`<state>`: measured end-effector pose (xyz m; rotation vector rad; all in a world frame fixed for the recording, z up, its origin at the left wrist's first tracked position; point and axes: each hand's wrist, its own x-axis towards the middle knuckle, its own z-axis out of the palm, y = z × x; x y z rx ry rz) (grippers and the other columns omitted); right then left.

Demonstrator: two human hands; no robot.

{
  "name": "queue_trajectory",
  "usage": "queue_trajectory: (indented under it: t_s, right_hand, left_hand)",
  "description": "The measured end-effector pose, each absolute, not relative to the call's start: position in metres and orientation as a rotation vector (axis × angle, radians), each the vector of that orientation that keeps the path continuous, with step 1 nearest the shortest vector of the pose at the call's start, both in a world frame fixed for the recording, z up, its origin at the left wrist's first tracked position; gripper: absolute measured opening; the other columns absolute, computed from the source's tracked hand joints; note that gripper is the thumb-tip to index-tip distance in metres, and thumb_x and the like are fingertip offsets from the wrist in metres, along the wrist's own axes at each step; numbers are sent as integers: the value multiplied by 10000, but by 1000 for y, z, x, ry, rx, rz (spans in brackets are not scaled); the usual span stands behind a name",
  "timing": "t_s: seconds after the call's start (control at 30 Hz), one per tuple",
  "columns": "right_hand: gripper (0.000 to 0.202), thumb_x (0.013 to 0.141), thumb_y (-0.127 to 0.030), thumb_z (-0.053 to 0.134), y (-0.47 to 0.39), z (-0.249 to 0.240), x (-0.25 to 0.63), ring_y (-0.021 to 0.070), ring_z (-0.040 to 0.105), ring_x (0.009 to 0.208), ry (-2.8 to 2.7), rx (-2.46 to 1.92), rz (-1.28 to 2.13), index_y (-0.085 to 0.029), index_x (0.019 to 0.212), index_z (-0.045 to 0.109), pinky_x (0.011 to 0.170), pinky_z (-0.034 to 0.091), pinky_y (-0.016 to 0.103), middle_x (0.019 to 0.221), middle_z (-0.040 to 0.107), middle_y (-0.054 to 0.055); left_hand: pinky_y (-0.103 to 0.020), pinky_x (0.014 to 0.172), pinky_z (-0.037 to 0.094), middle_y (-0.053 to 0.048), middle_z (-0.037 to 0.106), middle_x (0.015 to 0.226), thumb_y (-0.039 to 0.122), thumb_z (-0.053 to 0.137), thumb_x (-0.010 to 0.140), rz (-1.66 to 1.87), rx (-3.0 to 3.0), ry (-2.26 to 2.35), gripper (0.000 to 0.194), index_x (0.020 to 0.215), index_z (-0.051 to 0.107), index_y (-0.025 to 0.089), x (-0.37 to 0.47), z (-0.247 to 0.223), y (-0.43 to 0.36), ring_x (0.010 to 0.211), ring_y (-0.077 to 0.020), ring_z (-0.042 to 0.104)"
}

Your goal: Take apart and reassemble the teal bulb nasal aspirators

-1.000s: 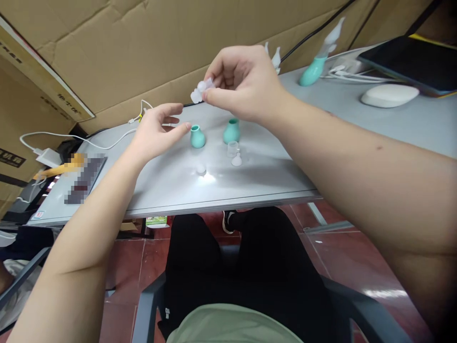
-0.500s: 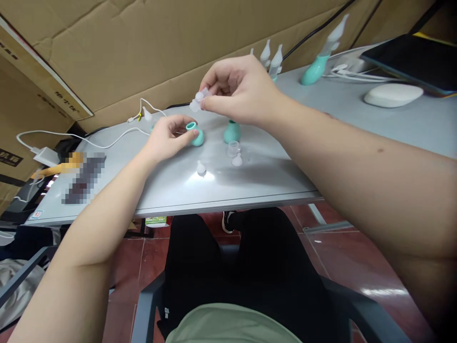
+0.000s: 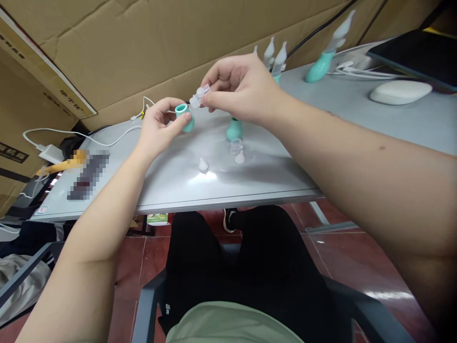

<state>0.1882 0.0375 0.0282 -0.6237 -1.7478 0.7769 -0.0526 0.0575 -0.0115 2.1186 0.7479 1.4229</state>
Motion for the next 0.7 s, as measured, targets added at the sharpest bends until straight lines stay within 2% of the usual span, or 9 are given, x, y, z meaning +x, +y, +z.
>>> queue_trajectory:
  t_s: [0.17,0.27,0.47,0.53,0.63,0.7]
  right_hand:
    - [269,887,92,707,37,28,188,144,693,681,-1744,-622,788,-176,867,706,644,544,253,757,745,6]
    - [255,914,83,731,38,27,187,122,694,686,-1757,-599,787,-171,900,726,653,554,234,796,769,4]
    - [315,861,111,770,48,21,185,99,708,708,-1824,-505,777,-199,915,784,637,535,205,807,786,-22]
    - [315,855,92,782,51,18,185,109,725,731,-1840,-480,757,-216,914,800,647,547,214,814,791,-20]
    - [276,874,41,786,51,17,186,111,720,756,-1863,-479,717,-226,939,816,657,561,214,857,797,-15]
    - [241,887,10,788,50,18,187,104,693,747,-1888,-476,692,-218,957,821,650,556,208,877,797,-11]
  left_hand:
    - [-230,592,548,-19,758,880,595,928,886,1535,2293,783,363,1002,845,260,-56,-11,61,731,-128,674]
    - [-259,630,548,-21,783,865,533,923,889,1505,2358,846,295,997,875,262,-58,-7,57,750,-145,675]
    - [-381,904,674,-37,825,1041,498,834,959,1333,2380,1086,278,1136,876,287,-55,2,36,935,-210,760]
    - [-401,905,700,-45,797,1083,511,813,974,1286,2366,1143,308,1197,861,304,-53,4,31,948,-218,760]
    - [-390,810,706,-61,737,1086,569,791,983,1266,2352,1155,368,1229,847,302,-52,5,28,867,-207,740]
    - [-414,839,698,-65,719,1065,604,786,987,1271,2373,1130,397,1221,844,289,-52,6,28,840,-208,738]
